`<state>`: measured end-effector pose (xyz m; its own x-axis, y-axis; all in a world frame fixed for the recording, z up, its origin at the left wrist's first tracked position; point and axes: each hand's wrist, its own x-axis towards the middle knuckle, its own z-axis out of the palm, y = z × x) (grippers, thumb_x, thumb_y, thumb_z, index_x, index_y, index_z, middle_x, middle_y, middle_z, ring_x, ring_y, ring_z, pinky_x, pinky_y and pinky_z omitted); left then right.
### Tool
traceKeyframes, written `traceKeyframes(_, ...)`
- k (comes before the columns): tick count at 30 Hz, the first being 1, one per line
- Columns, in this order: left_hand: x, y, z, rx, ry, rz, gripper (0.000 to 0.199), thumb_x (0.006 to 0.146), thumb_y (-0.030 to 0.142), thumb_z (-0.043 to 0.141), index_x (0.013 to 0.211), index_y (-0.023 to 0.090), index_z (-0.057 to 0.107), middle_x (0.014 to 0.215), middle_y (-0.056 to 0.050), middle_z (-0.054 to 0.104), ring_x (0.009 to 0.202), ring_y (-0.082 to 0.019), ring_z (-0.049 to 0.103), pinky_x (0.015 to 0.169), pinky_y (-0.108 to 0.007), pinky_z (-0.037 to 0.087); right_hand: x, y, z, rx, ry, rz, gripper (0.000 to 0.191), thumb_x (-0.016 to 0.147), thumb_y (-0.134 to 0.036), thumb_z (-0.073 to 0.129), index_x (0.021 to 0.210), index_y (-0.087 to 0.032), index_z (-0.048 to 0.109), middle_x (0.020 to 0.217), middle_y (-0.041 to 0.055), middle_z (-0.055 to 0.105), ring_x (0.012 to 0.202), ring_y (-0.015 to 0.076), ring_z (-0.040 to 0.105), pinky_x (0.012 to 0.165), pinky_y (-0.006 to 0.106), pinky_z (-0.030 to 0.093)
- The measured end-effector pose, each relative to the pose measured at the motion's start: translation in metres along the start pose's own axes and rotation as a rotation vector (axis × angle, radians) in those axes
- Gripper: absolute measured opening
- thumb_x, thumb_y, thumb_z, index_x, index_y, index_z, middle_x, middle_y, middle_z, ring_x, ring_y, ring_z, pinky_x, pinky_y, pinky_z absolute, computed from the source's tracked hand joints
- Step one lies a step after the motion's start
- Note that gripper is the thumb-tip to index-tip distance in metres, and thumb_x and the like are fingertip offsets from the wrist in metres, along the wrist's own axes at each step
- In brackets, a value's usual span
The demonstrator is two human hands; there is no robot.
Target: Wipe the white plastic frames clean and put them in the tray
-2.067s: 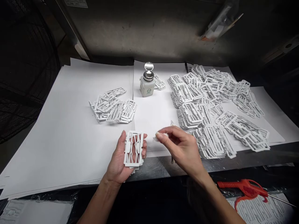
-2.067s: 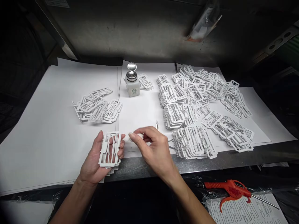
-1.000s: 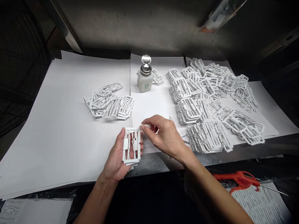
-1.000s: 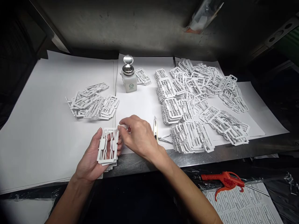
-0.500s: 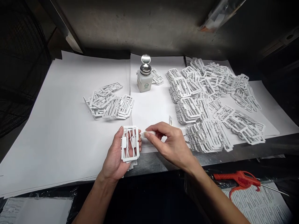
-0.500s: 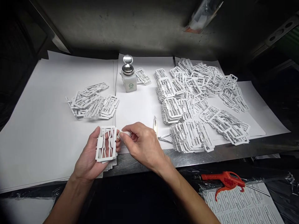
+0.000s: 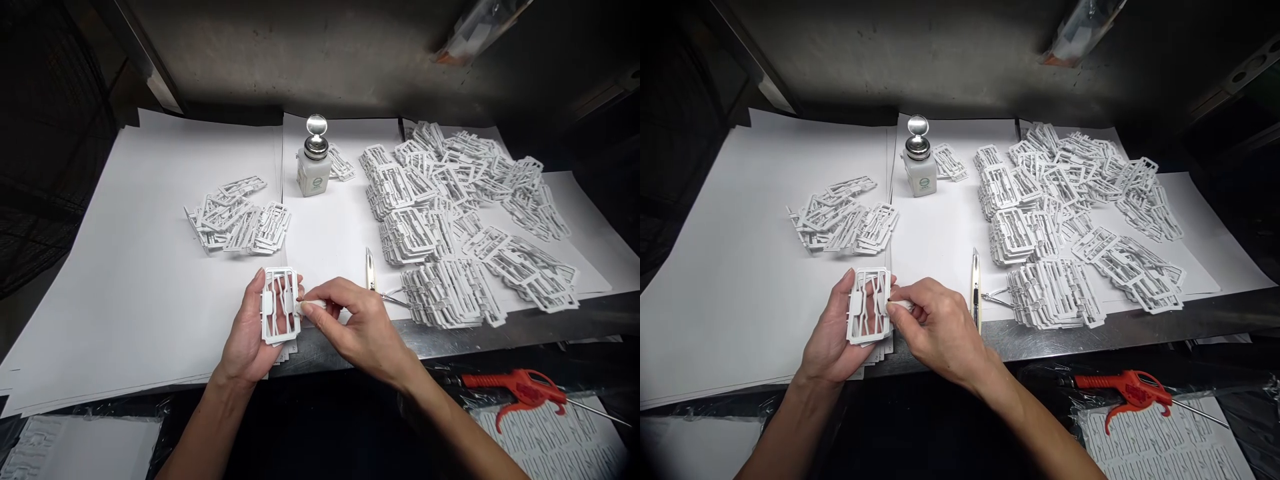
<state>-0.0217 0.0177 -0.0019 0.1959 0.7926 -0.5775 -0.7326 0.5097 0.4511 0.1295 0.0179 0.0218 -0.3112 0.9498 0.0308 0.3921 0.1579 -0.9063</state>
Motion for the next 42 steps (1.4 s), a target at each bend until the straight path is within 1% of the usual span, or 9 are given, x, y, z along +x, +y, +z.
traceKeyframes(7,0.002,0.001,0.0,-0.001,-0.044,-0.008,0.042,0.087,0.045,0.04,0.093,0.01,0.064,0.08,-0.007,0.061,0.076,-0.017,0.06,0.069,-0.027,0.051,-0.01,-0.001,0.003,0.011,-0.071,0.031,0.008,0.087,-0.016,0.06,0.093,-0.018,0.064,0.086,-0.0004,0.06,0.07,0.0105,0.055,0.063,0.022,0.043)
traceKeyframes(13,0.0,0.001,0.0,0.012,-0.02,0.03,0.043,0.086,0.046,0.041,0.093,0.009,0.063,0.081,-0.008,0.06,0.075,-0.016,0.058,0.072,-0.029,0.051,-0.017,-0.001,0.005,0.041,-0.11,0.059,0.007,0.089,-0.017,0.057,0.092,-0.018,0.063,0.081,-0.0004,0.057,0.069,0.0111,0.054,0.064,0.022,0.043)
traceKeyframes(20,0.001,0.002,0.0,-0.026,0.0,0.0,0.041,0.085,0.045,0.042,0.093,0.01,0.062,0.082,-0.01,0.061,0.073,-0.02,0.06,0.061,-0.029,0.051,-0.013,-0.011,0.006,0.08,-0.147,0.021,0.01,0.088,-0.013,0.056,0.092,-0.017,0.064,0.084,0.001,0.058,0.071,0.0109,0.054,0.065,0.021,0.043)
traceKeyframes(24,-0.001,0.004,0.002,-0.046,0.001,-0.039,0.043,0.084,0.047,0.042,0.092,0.011,0.063,0.08,-0.009,0.063,0.06,-0.02,0.06,0.05,-0.033,0.051,-0.007,-0.019,0.013,0.086,-0.172,-0.046,0.013,0.087,-0.01,0.056,0.096,-0.015,0.064,0.086,0.0027,0.059,0.075,0.0126,0.055,0.069,0.022,0.043)
traceKeyframes(30,-0.002,0.006,0.006,-0.121,0.202,-0.08,0.038,0.081,0.043,0.048,0.085,0.01,0.066,0.076,-0.009,0.066,0.071,-0.018,0.064,0.062,-0.027,0.054,0.005,-0.021,0.029,0.05,-0.105,-0.112,0.009,0.087,-0.013,0.054,0.09,-0.015,0.063,0.087,0.0061,0.059,0.086,0.0177,0.055,0.082,0.028,0.043)
traceKeyframes(32,-0.002,0.006,0.005,-0.122,0.176,-0.066,0.038,0.081,0.044,0.048,0.083,0.01,0.066,0.075,-0.009,0.066,0.071,-0.02,0.064,0.065,-0.029,0.054,0.005,-0.021,0.03,0.02,-0.133,-0.117,0.01,0.087,-0.013,0.053,0.09,-0.015,0.063,0.086,0.0062,0.058,0.083,0.0176,0.055,0.079,0.028,0.044)
traceKeyframes(36,0.0,0.01,-0.001,-0.126,0.033,-0.061,0.04,0.081,0.046,0.047,0.086,0.01,0.065,0.077,-0.01,0.064,0.07,-0.02,0.062,0.065,-0.031,0.054,0.001,-0.023,0.021,0.011,-0.275,-0.072,0.011,0.086,-0.011,0.056,0.092,-0.016,0.064,0.086,0.0033,0.058,0.075,0.0135,0.054,0.071,0.023,0.044)
traceKeyframes(39,0.001,0.017,-0.007,-0.128,0.014,0.022,0.039,0.083,0.044,0.044,0.088,0.011,0.064,0.077,-0.009,0.063,0.072,-0.021,0.062,0.065,-0.033,0.053,0.009,-0.019,0.014,0.033,-0.195,0.027,0.01,0.086,-0.013,0.057,0.088,-0.018,0.065,0.084,-0.0008,0.06,0.067,0.0098,0.053,0.062,0.019,0.041)
traceKeyframes(42,0.0,0.027,-0.014,-0.103,0.106,0.123,0.036,0.083,0.04,0.046,0.094,0.01,0.064,0.084,-0.011,0.064,0.08,-0.024,0.062,0.067,-0.036,0.053,0.03,-0.005,0.015,0.103,-0.093,0.176,0.019,0.088,-0.028,0.056,0.076,-0.017,0.064,0.063,-0.0036,0.055,0.053,0.0089,0.045,0.047,0.02,0.031)
